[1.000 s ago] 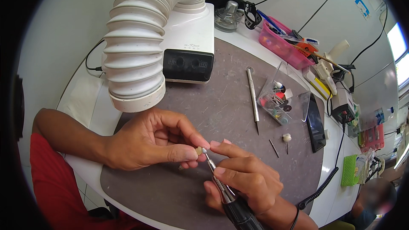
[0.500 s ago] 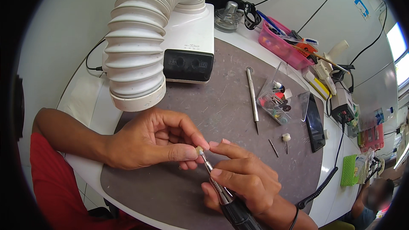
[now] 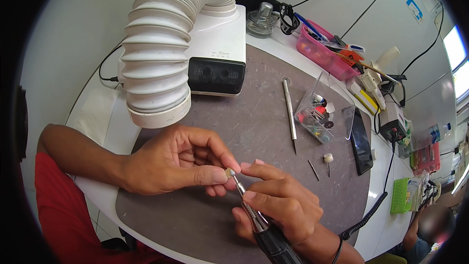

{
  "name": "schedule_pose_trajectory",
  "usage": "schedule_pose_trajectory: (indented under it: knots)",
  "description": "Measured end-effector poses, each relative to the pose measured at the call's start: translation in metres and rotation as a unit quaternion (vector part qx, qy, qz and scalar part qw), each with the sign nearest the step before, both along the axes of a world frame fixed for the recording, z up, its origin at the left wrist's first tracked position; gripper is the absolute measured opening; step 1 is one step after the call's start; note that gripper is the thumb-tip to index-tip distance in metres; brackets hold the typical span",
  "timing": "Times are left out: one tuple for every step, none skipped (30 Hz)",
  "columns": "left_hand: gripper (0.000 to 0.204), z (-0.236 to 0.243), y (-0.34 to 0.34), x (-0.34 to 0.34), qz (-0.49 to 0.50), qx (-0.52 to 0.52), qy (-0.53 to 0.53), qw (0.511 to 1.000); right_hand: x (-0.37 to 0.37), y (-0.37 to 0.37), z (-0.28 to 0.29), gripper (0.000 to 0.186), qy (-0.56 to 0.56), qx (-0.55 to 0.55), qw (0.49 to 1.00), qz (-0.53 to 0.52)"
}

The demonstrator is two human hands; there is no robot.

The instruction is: Polishing a dental crown using a rotary handpiece.

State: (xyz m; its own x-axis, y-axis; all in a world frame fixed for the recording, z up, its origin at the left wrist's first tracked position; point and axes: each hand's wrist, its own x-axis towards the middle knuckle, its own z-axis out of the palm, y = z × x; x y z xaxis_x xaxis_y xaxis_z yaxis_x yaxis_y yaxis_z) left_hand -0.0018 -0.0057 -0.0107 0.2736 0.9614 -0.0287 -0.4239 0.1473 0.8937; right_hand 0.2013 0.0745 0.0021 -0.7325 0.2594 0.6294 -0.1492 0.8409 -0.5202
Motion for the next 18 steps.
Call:
schedule_pose_trajectory:
  knots:
    - [0.018, -0.0001, 0.0, 0.0, 0.0, 0.0, 0.0, 1.0, 0.0, -0.0003, 0.0005, 0.034, 0.0, 0.0, 1.0, 0.0]
    - [0.018, -0.0003, -0.0001, 0.0, 0.002, 0.001, 0.004, 1.0, -0.0002, -0.0006, 0.0009, 0.034, -0.002, 0.002, 1.0, 0.001]
    - [0.018, -0.0006, -0.0001, -0.0001, 0.005, 0.002, 0.008, 1.0, -0.0003, -0.0007, 0.001, 0.034, -0.004, 0.004, 1.0, 0.002]
    - [0.018, -0.0002, -0.0002, -0.0002, 0.005, 0.002, 0.008, 1.0, -0.0003, -0.0004, 0.0006, 0.034, -0.004, 0.004, 1.0, 0.003]
    - [0.018, 0.0003, -0.0003, -0.0003, 0.004, -0.001, 0.005, 1.0, -0.0002, 0.0001, 0.0, 0.034, -0.003, 0.005, 1.0, -0.007]
    - [0.019, 0.0007, -0.0005, -0.0004, 0.004, -0.003, 0.001, 1.0, -0.0003, 0.0004, -0.0004, 0.034, -0.003, 0.006, 1.0, -0.018]
    - [0.019, 0.0005, -0.0002, -0.0003, 0.003, -0.003, 0.001, 1.0, -0.0003, 0.0002, 0.0003, 0.034, -0.003, 0.006, 1.0, -0.018]
    - [0.019, 0.0004, 0.0, -0.0002, 0.002, 0.001, 0.004, 1.0, -0.0003, -0.0001, 0.0014, 0.034, -0.005, 0.007, 1.0, -0.007]
    - [0.019, 0.0003, 0.0002, -0.0001, 0.0, 0.005, 0.008, 1.0, -0.0002, -0.0003, 0.0022, 0.035, -0.007, 0.008, 1.0, 0.005]
    - [0.019, 0.0002, 0.0001, -0.0003, 0.0, 0.004, 0.008, 1.0, -0.0002, -0.0002, 0.0015, 0.035, -0.007, 0.008, 1.0, 0.005]
    - [0.019, 0.0, -0.0001, -0.0004, 0.001, 0.004, 0.007, 1.0, -0.0002, -0.0001, 0.0006, 0.035, -0.004, 0.006, 1.0, 0.002]
    - [0.02, 0.0, -0.0004, -0.0005, 0.001, 0.004, 0.006, 1.0, -0.0003, 0.0001, -0.0002, 0.035, -0.001, 0.004, 1.0, -0.001]
    - [0.02, 0.0001, -0.0006, -0.0007, 0.001, 0.004, 0.006, 1.0, -0.0006, 0.0004, -0.0006, 0.035, 0.0, 0.004, 1.0, 0.0]
    - [0.019, 0.0003, -0.0008, -0.0009, 0.001, 0.002, 0.004, 1.0, -0.0012, 0.0009, -0.001, 0.035, 0.001, 0.005, 1.0, -0.006]
    - [0.019, 0.0005, -0.0011, -0.0011, 0.001, 0.0, 0.002, 1.0, -0.0017, 0.0011, -0.0011, 0.035, 0.003, 0.006, 1.0, -0.012]
    - [0.019, 0.0006, -0.0009, -0.0009, 0.0, 0.001, 0.002, 1.0, -0.0015, 0.0005, 0.0, 0.035, 0.003, 0.007, 1.0, -0.013]
    - [0.019, 0.0006, -0.0008, -0.0007, 0.0, 0.0, 0.0, 1.0, -0.0013, -0.0003, 0.0015, 0.035, 0.0, 0.011, 1.0, -0.004]
    - [0.018, 0.0007, -0.0006, -0.0005, -0.001, -0.001, -0.001, 1.0, -0.001, -0.0008, 0.0025, 0.035, -0.003, 0.014, 1.0, 0.005]
